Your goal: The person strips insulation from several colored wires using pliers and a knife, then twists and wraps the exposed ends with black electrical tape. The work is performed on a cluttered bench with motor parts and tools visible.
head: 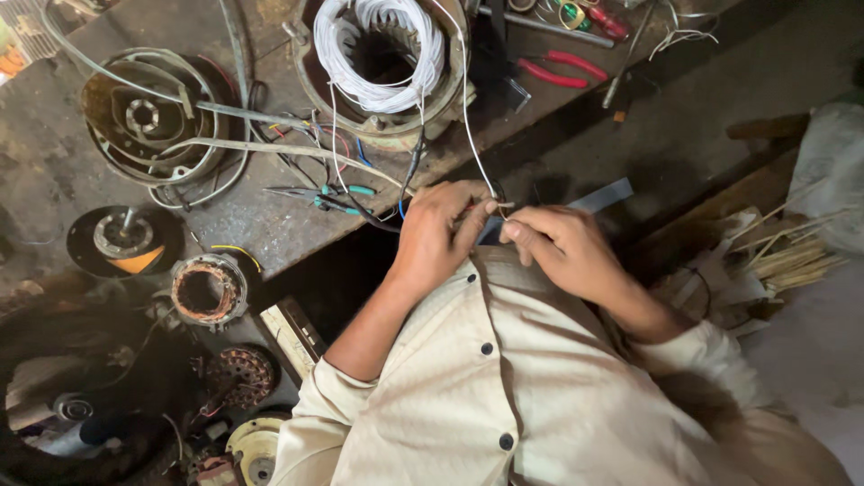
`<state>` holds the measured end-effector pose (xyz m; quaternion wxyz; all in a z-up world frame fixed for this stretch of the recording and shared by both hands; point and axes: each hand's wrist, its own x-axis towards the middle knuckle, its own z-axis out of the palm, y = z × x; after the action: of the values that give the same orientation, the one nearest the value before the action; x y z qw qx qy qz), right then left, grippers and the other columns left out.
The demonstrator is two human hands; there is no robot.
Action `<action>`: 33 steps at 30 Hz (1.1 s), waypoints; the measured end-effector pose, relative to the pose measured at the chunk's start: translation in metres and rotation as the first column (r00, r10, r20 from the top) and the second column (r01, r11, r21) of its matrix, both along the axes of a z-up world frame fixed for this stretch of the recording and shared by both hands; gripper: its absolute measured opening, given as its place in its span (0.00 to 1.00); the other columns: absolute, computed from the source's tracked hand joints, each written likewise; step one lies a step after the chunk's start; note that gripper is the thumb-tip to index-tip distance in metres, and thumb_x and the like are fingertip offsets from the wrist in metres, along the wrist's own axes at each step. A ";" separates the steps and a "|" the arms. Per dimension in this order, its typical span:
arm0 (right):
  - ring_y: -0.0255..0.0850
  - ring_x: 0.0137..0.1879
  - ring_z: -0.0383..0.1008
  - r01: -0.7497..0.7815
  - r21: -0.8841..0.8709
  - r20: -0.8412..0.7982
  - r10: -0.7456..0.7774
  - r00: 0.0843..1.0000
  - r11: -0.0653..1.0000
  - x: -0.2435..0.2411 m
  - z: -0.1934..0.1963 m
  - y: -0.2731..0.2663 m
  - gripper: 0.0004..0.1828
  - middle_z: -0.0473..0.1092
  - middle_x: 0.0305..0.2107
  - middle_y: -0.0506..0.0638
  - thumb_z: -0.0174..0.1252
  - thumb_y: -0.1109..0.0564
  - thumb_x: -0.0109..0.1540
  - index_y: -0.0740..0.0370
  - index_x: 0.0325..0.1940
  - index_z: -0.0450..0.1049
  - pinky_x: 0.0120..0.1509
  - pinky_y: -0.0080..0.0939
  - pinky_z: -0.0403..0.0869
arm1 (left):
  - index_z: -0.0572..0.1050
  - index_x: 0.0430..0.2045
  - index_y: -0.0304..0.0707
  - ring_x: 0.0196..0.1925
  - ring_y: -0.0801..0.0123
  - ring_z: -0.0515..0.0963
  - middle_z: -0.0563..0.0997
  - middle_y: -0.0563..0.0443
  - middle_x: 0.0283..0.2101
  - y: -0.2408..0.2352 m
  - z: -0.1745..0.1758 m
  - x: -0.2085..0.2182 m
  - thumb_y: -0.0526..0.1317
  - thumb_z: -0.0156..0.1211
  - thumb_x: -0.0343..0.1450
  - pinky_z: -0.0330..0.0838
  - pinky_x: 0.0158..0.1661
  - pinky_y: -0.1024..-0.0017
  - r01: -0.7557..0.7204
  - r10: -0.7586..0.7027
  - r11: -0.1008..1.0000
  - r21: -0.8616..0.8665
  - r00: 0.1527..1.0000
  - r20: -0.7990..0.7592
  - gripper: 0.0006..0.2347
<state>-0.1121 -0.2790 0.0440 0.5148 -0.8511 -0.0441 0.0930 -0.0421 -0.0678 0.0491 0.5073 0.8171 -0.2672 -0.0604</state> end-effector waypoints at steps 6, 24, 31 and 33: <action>0.50 0.32 0.72 0.051 -0.522 0.365 0.168 0.916 0.852 0.029 0.031 -0.002 0.11 0.73 0.24 0.53 0.62 0.52 0.67 0.59 0.33 0.77 0.37 0.48 0.70 | 0.79 0.36 0.37 0.35 0.54 0.78 0.80 0.47 0.32 0.002 0.002 0.005 0.37 0.63 0.71 0.65 0.40 0.61 0.067 -0.067 0.998 -0.011 0.997 0.032 0.05; 0.46 0.40 0.74 0.017 -0.367 0.389 0.136 0.911 0.930 0.013 0.022 0.009 0.10 0.74 0.32 0.50 0.68 0.55 0.60 0.61 0.42 0.77 0.45 0.46 0.74 | 0.78 0.38 0.36 0.35 0.57 0.80 0.80 0.47 0.32 0.004 0.008 0.008 0.36 0.63 0.72 0.70 0.41 0.65 0.020 -0.025 0.996 -0.085 0.998 -0.053 0.05; 0.51 0.47 0.73 0.217 -0.386 0.687 0.122 0.717 0.897 0.015 0.033 0.015 0.17 0.72 0.42 0.53 0.75 0.55 0.58 0.63 0.44 0.77 0.51 0.47 0.75 | 0.78 0.38 0.36 0.33 0.57 0.80 0.80 0.46 0.30 0.004 0.013 0.008 0.36 0.62 0.73 0.71 0.38 0.65 0.020 -0.026 0.996 -0.088 0.997 -0.075 0.05; 0.48 0.46 0.73 0.272 -0.438 0.755 0.186 0.629 0.857 0.015 0.029 0.018 0.14 0.72 0.42 0.50 0.75 0.58 0.59 0.61 0.44 0.78 0.50 0.45 0.75 | 0.77 0.37 0.35 0.33 0.57 0.80 0.80 0.46 0.30 0.003 0.014 0.007 0.36 0.62 0.73 0.71 0.38 0.65 0.019 -0.028 0.996 -0.091 0.994 -0.102 0.04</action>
<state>-0.0968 -0.2613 0.0730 0.2006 -0.9121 -0.2134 -0.2869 -0.0350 -0.0645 0.0628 0.5557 0.7861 -0.2528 -0.0963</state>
